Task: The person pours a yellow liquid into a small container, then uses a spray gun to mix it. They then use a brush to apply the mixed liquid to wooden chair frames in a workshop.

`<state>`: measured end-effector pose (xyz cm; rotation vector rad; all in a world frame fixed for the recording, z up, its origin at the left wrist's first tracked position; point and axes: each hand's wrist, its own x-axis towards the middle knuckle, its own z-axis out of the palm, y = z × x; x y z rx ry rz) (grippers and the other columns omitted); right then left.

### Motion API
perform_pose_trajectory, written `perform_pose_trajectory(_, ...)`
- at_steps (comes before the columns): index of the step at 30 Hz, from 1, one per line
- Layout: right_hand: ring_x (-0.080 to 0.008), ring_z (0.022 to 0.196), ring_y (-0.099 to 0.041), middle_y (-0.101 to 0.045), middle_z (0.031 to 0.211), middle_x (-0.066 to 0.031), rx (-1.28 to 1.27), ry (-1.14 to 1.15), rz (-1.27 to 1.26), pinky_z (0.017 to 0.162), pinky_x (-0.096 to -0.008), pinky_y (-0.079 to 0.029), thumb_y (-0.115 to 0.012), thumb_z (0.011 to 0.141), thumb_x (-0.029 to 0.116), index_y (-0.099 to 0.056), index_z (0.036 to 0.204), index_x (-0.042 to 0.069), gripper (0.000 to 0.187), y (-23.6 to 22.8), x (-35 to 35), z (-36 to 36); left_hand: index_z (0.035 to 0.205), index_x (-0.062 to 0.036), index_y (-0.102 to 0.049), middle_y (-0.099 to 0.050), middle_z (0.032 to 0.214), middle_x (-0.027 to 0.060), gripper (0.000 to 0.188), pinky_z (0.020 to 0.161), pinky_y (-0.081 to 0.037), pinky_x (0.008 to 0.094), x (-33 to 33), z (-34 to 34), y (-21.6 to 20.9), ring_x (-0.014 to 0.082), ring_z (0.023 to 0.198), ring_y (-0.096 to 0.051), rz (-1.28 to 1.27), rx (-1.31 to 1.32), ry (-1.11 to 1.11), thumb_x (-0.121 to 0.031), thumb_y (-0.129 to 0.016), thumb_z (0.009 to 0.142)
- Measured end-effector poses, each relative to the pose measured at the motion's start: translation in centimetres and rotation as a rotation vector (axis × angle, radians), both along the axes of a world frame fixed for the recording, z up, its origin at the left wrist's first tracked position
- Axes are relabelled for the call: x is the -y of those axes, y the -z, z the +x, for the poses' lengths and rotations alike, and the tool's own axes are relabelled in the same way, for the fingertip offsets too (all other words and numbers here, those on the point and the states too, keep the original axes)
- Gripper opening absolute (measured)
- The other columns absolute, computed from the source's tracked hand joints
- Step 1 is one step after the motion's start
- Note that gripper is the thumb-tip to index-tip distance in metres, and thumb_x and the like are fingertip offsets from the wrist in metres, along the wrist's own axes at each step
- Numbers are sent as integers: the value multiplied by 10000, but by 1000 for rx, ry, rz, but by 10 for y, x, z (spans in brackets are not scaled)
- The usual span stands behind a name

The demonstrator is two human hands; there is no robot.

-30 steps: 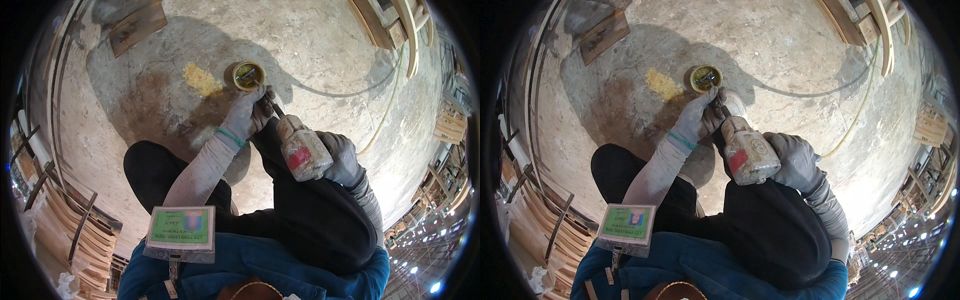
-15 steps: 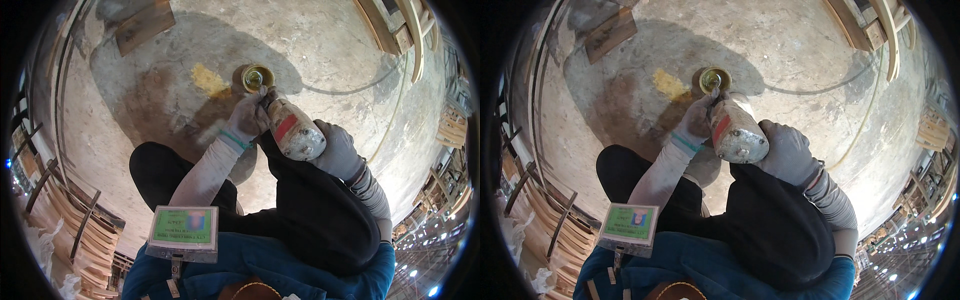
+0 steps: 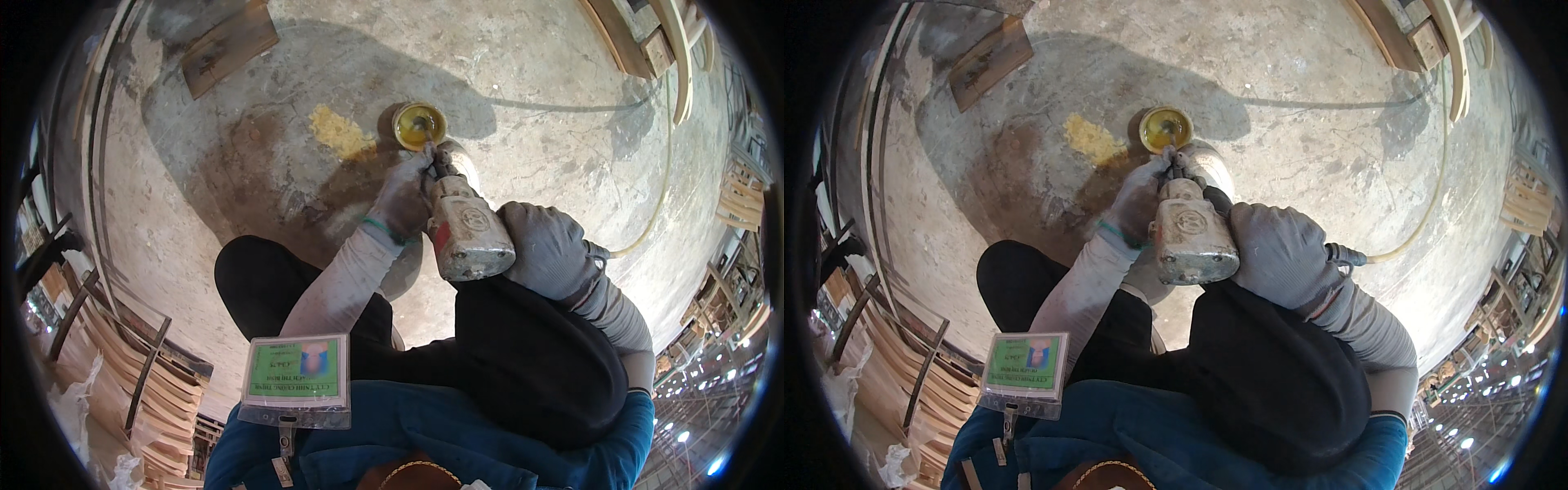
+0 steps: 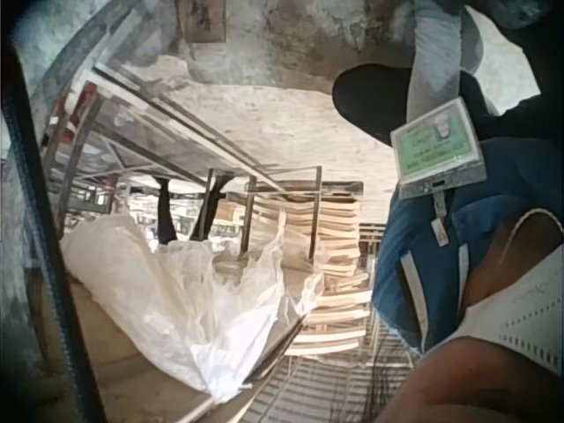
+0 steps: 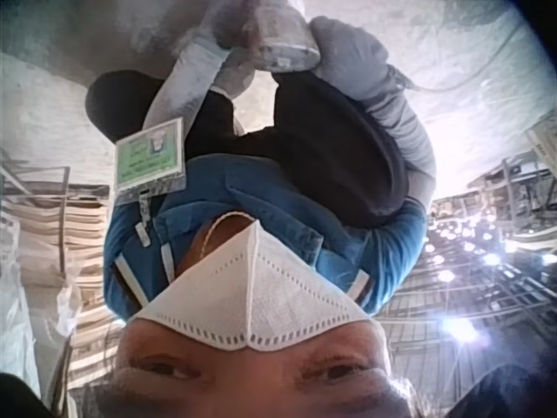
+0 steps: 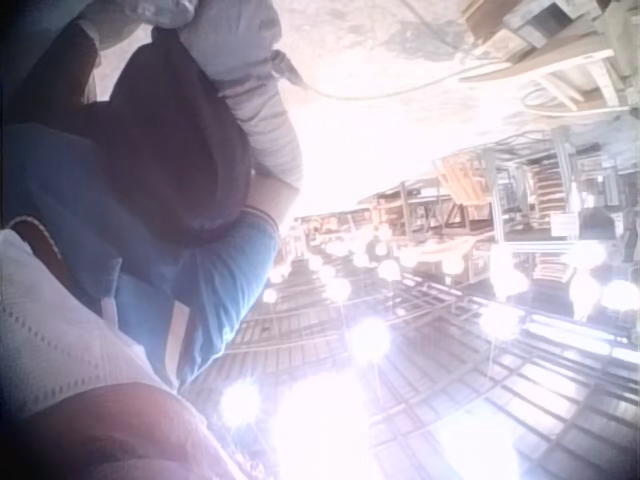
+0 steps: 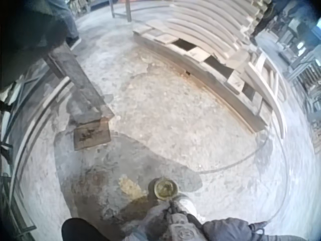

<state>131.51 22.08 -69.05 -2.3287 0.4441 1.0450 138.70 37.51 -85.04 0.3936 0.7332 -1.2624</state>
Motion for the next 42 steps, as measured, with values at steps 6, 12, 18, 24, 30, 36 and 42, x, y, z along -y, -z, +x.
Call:
perform_pose_trajectory(6,-359,720,-623,-622,759,-174,35,-46,-8,670,-434,-491,-671,698,359,-571,833,23,375,1,-1,1,950,-46,-559,-591,805,47,304,775,-521,318,2,-2,6,188,782,-609,26,91,34,-290,-382,993)
perform_pose_trajectory(12,-351,681,-623,-615,726,-171,111,-95,12,639,-427,-491,-673,702,354,-563,814,22,368,3,-7,5,945,-32,-552,-574,785,36,288,811,-515,328,-9,4,7,168,769,-594,88,418,162,-278,-407,986)
perform_pose_trajectory(18,-345,660,-625,-614,711,-162,148,-101,23,619,-421,-497,-676,698,368,-557,798,30,372,8,-8,-2,946,-32,-541,-547,779,13,242,809,-514,323,-7,7,-8,130,750,-571,6,51,-18,-242,-428,980)
perform_pose_trajectory(24,-341,661,-630,-621,710,-163,119,-141,10,617,-415,-504,-670,699,371,-562,795,30,371,8,-9,-5,1085,13,-530,-553,819,8,275,797,-510,268,-14,-1,10,107,762,-563,54,345,67,-223,-438,976)
perform_pose_trajectory(30,-338,639,-630,-618,687,-165,127,-132,16,595,-411,-505,-666,701,351,-570,793,31,347,5,-7,-7,1059,5,-532,-556,852,18,221,776,-503,224,-21,-12,30,97,802,-555,307,1106,356,-158,-404,982)
perform_pose_trajectory(36,-335,593,-626,-606,642,-176,194,-156,17,549,-412,-502,-645,709,308,-580,805,26,305,7,-3,-14,1044,11,-532,-562,854,36,170,774,-499,224,-25,-13,32,105,797,-561,275,1335,449,-96,-439,950)
perform_pose_trajectory(42,-341,614,-628,-607,650,-176,151,-137,14,567,-420,-504,-639,720,317,-574,803,25,310,5,-1,-16,1093,49,-527,-602,936,128,340,788,-506,269,-20,-7,8,170,853,-594,286,1695,468,-47,-656,793)
